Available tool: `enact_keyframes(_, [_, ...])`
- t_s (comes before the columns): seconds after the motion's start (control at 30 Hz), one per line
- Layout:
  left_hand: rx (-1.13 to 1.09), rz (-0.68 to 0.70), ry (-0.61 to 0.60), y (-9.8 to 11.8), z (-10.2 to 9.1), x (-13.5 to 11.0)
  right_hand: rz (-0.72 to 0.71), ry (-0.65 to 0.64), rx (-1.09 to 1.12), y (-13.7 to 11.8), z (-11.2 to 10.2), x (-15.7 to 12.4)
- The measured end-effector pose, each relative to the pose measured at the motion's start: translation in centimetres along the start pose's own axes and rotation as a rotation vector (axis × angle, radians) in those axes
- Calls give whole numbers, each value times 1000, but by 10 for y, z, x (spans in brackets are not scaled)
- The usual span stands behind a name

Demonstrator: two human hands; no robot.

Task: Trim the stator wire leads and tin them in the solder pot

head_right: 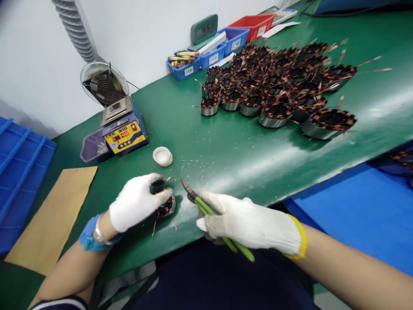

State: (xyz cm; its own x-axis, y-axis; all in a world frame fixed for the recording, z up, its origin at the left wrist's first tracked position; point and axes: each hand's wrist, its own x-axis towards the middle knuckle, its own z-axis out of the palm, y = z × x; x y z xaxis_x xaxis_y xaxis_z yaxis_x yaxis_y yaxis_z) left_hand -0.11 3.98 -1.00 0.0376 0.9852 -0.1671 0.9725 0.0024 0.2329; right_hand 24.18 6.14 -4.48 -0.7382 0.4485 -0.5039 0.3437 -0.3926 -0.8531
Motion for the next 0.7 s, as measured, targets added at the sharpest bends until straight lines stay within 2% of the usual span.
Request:
enact_keyframes(0.1, [-70,16,48,9,23,4,48,-9,-68,-5,3,4])
enact_keyframes(0.2, [-159,67,90,8,32,4,66,-6,-114,-9,3,7])
enact_keyframes(0.5, [-270,134,68,6,34,7,97,32,-156,-5,2,10])
enact_keyframes(0.6, [-265,146,47,4,34,8,52,34,-250,-5,2,9])
enact_keyframes(0.7, [-190,164,46,4,32,4,33,90,-410,-4,1,8])
